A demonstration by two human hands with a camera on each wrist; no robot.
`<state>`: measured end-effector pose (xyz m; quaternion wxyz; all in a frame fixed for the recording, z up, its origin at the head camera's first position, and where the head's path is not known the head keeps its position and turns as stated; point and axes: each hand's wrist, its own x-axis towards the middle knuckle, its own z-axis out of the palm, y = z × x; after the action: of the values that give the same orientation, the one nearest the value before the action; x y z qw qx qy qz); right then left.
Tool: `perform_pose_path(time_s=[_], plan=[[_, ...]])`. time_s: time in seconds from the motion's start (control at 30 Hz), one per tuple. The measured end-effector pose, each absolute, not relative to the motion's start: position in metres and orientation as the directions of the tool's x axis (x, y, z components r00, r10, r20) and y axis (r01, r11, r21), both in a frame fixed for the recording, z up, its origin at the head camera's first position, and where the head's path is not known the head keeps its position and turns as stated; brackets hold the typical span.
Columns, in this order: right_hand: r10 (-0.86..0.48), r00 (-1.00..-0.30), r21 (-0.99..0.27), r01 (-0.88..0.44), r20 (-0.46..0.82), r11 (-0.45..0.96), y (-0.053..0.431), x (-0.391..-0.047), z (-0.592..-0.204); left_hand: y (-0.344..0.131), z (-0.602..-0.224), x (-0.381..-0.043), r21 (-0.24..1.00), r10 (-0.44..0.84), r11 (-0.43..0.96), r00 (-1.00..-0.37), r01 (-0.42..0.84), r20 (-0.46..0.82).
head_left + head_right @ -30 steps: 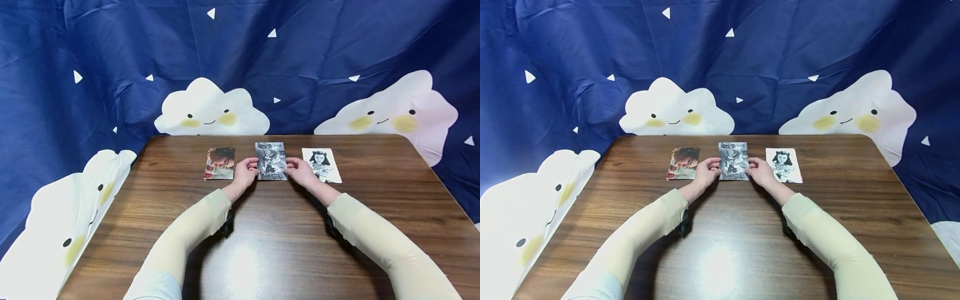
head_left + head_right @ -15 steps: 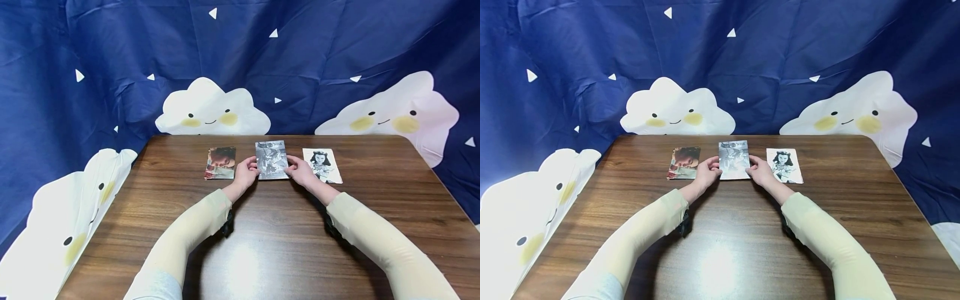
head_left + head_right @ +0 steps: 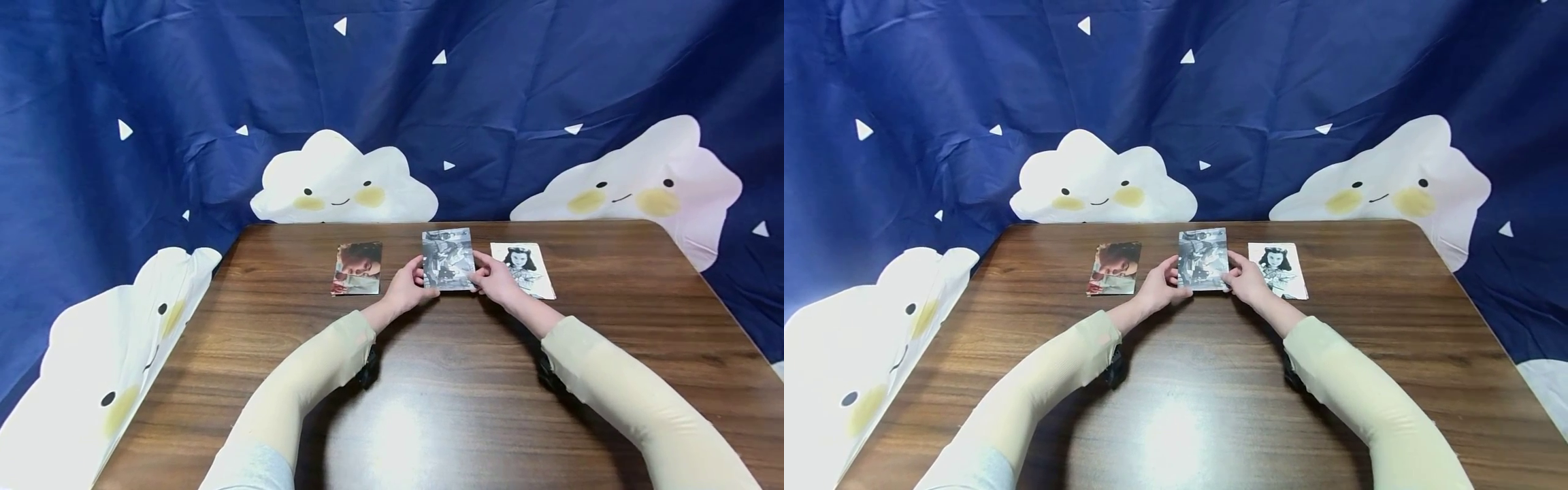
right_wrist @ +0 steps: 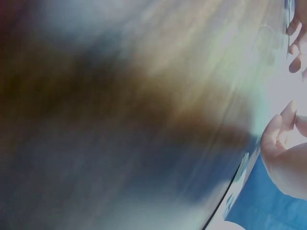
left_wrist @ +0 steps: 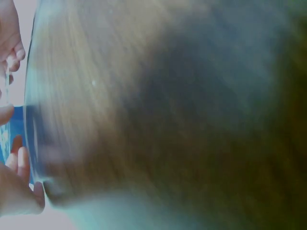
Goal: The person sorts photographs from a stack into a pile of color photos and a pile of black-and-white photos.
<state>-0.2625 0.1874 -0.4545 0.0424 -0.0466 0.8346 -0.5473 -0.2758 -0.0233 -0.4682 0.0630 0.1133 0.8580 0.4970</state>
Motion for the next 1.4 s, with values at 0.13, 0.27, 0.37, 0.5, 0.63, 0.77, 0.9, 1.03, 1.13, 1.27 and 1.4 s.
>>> perform_pose_path(time_s=[0.13, 0.27, 0.37, 0.5, 0.63, 0.77, 0.9, 1.03, 1.13, 1.27, 1.4], plan=[[-0.120, -0.993, -0.891, -0.069, 0.017, 0.448, 0.192, -0.260, -0.451, -0.017, -0.468, -0.275, 0.865, 0.266, 0.476, -0.963, 0.161, 0.033], [-0.101, -0.993, -0.864, -0.102, 0.059, 0.492, 0.200, -0.257, -0.449, -0.007, -0.467, -0.274, 0.873, 0.265, 0.452, -0.962, 0.183, 0.064], [-0.080, -0.994, -0.858, -0.106, 0.076, 0.502, 0.209, -0.254, -0.447, 0.002, -0.464, -0.273, 0.881, 0.259, 0.434, -0.963, 0.188, 0.077], [-0.060, -0.990, -0.841, -0.138, 0.125, 0.523, 0.222, -0.249, -0.442, 0.016, -0.463, -0.271, 0.886, 0.260, 0.421, -0.962, 0.194, 0.087], [-0.051, -0.983, -0.818, -0.173, 0.174, 0.548, 0.238, -0.247, -0.441, 0.030, -0.463, -0.270, 0.860, 0.274, 0.455, -0.955, 0.229, 0.109], [-0.048, -0.980, -0.803, -0.186, 0.193, 0.567, 0.254, -0.245, -0.442, 0.044, -0.463, -0.268, 0.847, 0.289, 0.472, -0.950, 0.245, 0.114], [-0.051, -0.978, -0.799, -0.193, 0.200, 0.569, 0.269, -0.242, -0.443, 0.058, -0.466, -0.266, 0.854, 0.291, 0.466, -0.951, 0.233, 0.101], [-0.048, -0.981, -0.810, -0.185, 0.191, 0.556, 0.284, -0.241, -0.446, 0.071, -0.469, -0.265, 0.861, 0.283, 0.459, -0.955, 0.219, 0.092], [-0.044, -0.982, -0.817, -0.178, 0.184, 0.549, 0.295, -0.243, -0.451, 0.080, -0.471, -0.264, 0.867, 0.277, 0.450, -0.956, 0.214, 0.092], [-0.044, -0.985, -0.828, -0.165, 0.168, 0.535, 0.307, -0.243, -0.455, 0.091, -0.472, -0.263, 0.853, 0.268, 0.475, -0.959, 0.215, 0.092], [-0.051, -0.990, -0.849, -0.136, 0.129, 0.511, 0.313, -0.243, -0.455, 0.098, -0.473, -0.264, 0.791, 0.264, 0.563, -0.959, 0.238, 0.101]])
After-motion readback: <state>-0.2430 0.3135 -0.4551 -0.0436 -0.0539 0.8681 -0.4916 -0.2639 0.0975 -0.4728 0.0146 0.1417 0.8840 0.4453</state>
